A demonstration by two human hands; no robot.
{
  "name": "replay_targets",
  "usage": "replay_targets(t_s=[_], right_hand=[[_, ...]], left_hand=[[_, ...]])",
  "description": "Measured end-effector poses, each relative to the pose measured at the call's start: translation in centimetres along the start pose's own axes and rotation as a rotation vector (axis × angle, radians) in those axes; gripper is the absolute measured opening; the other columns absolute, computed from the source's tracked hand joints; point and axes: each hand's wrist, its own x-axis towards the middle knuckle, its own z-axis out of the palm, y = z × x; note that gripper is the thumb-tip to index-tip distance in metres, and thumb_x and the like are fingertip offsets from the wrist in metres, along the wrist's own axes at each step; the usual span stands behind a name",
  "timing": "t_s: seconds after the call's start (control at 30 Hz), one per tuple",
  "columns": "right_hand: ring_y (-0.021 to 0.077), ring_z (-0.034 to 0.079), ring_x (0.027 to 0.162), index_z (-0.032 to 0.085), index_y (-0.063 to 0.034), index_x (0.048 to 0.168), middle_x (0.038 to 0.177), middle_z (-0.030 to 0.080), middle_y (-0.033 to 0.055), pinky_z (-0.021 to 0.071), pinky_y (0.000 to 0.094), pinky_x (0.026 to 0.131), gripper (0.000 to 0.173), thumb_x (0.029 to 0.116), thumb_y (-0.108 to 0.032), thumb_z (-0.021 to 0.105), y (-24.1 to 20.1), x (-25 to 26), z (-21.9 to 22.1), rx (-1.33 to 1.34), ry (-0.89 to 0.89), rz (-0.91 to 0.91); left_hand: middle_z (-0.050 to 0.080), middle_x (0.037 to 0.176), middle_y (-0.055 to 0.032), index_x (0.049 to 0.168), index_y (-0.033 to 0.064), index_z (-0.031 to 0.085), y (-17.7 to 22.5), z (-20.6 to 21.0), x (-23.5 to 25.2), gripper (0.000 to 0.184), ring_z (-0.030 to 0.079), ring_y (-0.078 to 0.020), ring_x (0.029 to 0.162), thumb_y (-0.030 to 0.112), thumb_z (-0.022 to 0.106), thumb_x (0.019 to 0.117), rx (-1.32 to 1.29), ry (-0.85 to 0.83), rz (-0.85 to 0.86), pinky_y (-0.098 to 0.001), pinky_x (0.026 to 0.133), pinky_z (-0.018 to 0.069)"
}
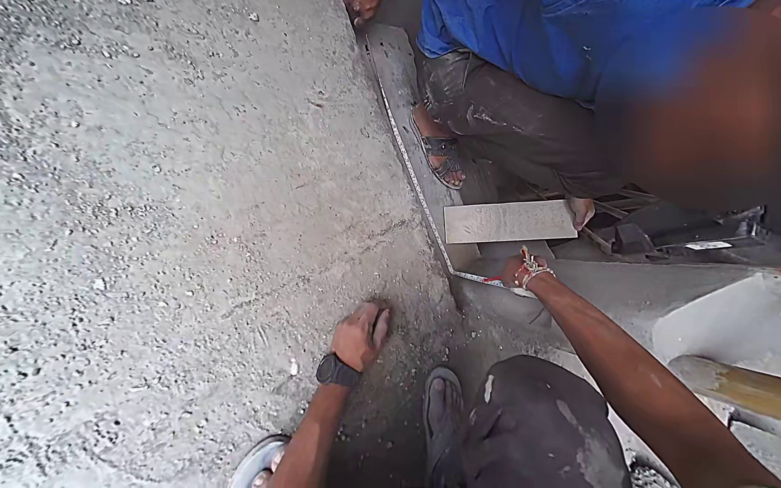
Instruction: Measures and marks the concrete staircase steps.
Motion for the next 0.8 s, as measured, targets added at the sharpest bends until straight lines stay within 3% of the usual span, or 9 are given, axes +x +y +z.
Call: replay_targets(t_s=[0.8], right_hand=[[0.0444,0.057,0.129,0.065,0.0044,0.126,0.135,0.061,0.0276,0.0415,0.067,0.101,0.041,0.1007,-0.028,0.061,-0.8,1.9,-0.7,-0.022,-0.026,-0.019]], left_hand=[[0.076,0.094,-0.0185,0.105,-0.0025,0.075,-0.7,0.7,-0.1,0.036,0.077,-0.0337,0.083,0.026,0.054,0.0993,-0.002,0.046,0.033,-0.0502,0.071,0.0629]])
